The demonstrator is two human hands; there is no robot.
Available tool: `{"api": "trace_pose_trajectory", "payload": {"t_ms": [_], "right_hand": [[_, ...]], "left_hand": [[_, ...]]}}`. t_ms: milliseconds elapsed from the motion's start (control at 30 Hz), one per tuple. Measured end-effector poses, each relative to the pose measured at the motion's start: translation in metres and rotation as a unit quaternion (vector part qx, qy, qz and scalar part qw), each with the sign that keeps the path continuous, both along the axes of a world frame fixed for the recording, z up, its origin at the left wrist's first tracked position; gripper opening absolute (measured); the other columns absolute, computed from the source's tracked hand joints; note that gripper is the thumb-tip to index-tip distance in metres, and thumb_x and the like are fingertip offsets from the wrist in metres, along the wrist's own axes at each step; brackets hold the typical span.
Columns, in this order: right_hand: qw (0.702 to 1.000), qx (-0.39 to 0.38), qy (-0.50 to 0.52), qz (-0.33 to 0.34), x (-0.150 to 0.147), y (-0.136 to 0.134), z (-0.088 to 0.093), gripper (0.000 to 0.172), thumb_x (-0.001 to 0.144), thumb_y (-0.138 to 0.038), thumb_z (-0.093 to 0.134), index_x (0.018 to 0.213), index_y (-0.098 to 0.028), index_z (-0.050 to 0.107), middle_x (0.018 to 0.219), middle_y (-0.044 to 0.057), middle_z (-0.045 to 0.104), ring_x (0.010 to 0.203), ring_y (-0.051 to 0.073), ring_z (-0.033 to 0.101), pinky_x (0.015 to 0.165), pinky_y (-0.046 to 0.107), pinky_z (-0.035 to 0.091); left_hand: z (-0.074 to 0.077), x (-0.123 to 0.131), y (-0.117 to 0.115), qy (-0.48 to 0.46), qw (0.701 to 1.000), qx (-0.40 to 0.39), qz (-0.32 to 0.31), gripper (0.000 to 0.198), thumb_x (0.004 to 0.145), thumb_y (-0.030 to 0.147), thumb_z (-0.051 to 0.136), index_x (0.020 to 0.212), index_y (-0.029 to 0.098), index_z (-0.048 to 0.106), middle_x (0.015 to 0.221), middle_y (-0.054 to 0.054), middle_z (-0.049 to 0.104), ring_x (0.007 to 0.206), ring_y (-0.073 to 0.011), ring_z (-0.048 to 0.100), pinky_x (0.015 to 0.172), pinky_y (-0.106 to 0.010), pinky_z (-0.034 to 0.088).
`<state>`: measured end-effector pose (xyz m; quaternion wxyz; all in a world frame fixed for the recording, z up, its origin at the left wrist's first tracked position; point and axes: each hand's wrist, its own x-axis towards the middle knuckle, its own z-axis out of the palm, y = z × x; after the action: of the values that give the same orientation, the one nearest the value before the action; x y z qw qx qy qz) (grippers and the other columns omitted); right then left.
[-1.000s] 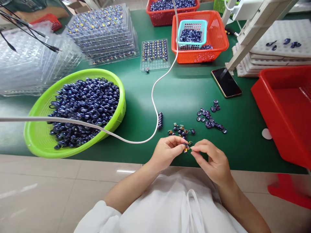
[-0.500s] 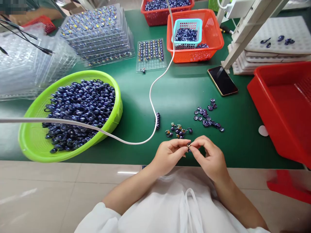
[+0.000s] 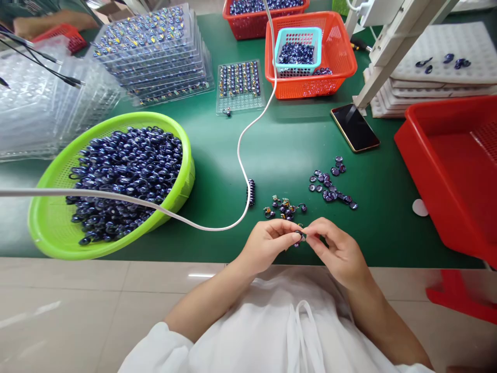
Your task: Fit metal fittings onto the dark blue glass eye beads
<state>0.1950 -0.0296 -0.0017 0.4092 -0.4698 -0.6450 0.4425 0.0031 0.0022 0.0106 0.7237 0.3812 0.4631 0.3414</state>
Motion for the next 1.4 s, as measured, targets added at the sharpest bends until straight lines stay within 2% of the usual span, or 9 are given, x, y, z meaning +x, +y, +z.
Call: {"api": "trace_pose_trajectory", "payload": {"t_ms": [133,233,300,467,667,800,1033,1233,1400], "right_hand": [[0.970,0.193,-0.126,0.082,0.007,0.001,0.005,0.045,0.096,-0.008,0.051,0.125,-0.038,0.065,0.094,0.002,0.057,0.080,0.014,0.058,0.069,0.028,0.050],[0.927,0.284,-0.230,0.080,0.009,0.002,0.009,0.042,0.093,-0.007,0.059,0.119,-0.038,0.069,0.096,0.003,0.061,0.082,0.015,0.060,0.073,0.032,0.048],[0.916,0.303,-0.249,0.083,0.010,0.003,0.009,0.038,0.091,-0.009,0.062,0.117,-0.035,0.070,0.097,0.003,0.066,0.084,0.016,0.062,0.075,0.033,0.049],[0.945,0.277,-0.160,0.067,0.009,0.001,0.005,0.043,0.089,-0.006,0.060,0.124,-0.030,0.064,0.096,0.004,0.072,0.084,0.018,0.068,0.075,0.034,0.054],[0.978,0.192,-0.076,-0.028,-0.001,-0.006,0.006,0.042,0.088,-0.003,0.060,0.119,-0.032,0.060,0.095,0.003,0.073,0.084,0.019,0.069,0.072,0.034,0.057],[0.975,0.196,-0.089,-0.057,-0.005,-0.008,0.006,0.040,0.088,-0.003,0.061,0.117,-0.031,0.063,0.096,0.003,0.072,0.085,0.018,0.068,0.071,0.033,0.057],[0.971,0.202,-0.114,-0.056,-0.005,-0.007,0.003,0.039,0.089,-0.004,0.061,0.117,-0.031,0.062,0.098,0.004,0.070,0.086,0.018,0.068,0.073,0.033,0.056],[0.973,0.188,-0.123,-0.059,-0.008,-0.006,0.005,0.034,0.089,-0.004,0.060,0.114,-0.028,0.062,0.097,0.003,0.070,0.088,0.017,0.067,0.075,0.032,0.056],[0.968,0.210,-0.122,-0.063,-0.009,-0.005,0.004,0.033,0.089,-0.002,0.061,0.112,-0.025,0.063,0.095,0.003,0.069,0.086,0.016,0.066,0.075,0.031,0.055]], "left_hand": [[-0.003,-0.001,0.004,-0.040,0.996,-0.075,0.004,0.026,0.067,0.030,0.087,0.084,0.013,0.078,0.073,-0.004,0.073,0.057,-0.0094,0.057,0.058,-0.023,0.046],[-0.006,-0.002,0.007,-0.062,0.991,-0.116,-0.019,0.027,0.065,0.029,0.087,0.084,0.012,0.078,0.072,-0.005,0.073,0.058,-0.0109,0.061,0.059,-0.024,0.048],[-0.006,-0.002,0.008,-0.063,0.991,-0.113,-0.029,0.028,0.066,0.029,0.087,0.085,0.011,0.078,0.069,-0.005,0.072,0.056,-0.0100,0.059,0.056,-0.023,0.047],[0.002,-0.003,0.008,-0.039,0.998,-0.057,-0.013,0.028,0.067,0.031,0.087,0.087,0.012,0.080,0.072,-0.005,0.074,0.055,-0.0094,0.058,0.057,-0.024,0.049],[0.010,-0.003,0.001,-0.002,1.000,-0.019,-0.003,0.025,0.068,0.029,0.087,0.089,0.017,0.082,0.073,-0.004,0.076,0.059,-0.0103,0.060,0.059,-0.023,0.052],[0.010,-0.003,-0.004,-0.004,1.000,0.007,0.004,0.021,0.072,0.027,0.085,0.091,0.018,0.083,0.079,-0.005,0.077,0.064,-0.0108,0.063,0.063,-0.022,0.055],[0.004,-0.001,-0.009,0.019,0.994,0.106,-0.003,0.018,0.080,0.025,0.078,0.096,0.017,0.082,0.090,-0.009,0.077,0.074,-0.0152,0.069,0.068,-0.025,0.057],[0.000,-0.003,-0.010,0.094,0.973,0.211,-0.014,0.019,0.085,0.022,0.072,0.100,0.015,0.081,0.087,-0.011,0.076,0.079,-0.0181,0.069,0.070,-0.028,0.056],[-0.003,-0.002,-0.010,0.113,0.964,0.238,-0.013,0.019,0.085,0.021,0.070,0.100,0.014,0.080,0.087,-0.011,0.076,0.079,-0.0186,0.070,0.070,-0.028,0.056]]}}
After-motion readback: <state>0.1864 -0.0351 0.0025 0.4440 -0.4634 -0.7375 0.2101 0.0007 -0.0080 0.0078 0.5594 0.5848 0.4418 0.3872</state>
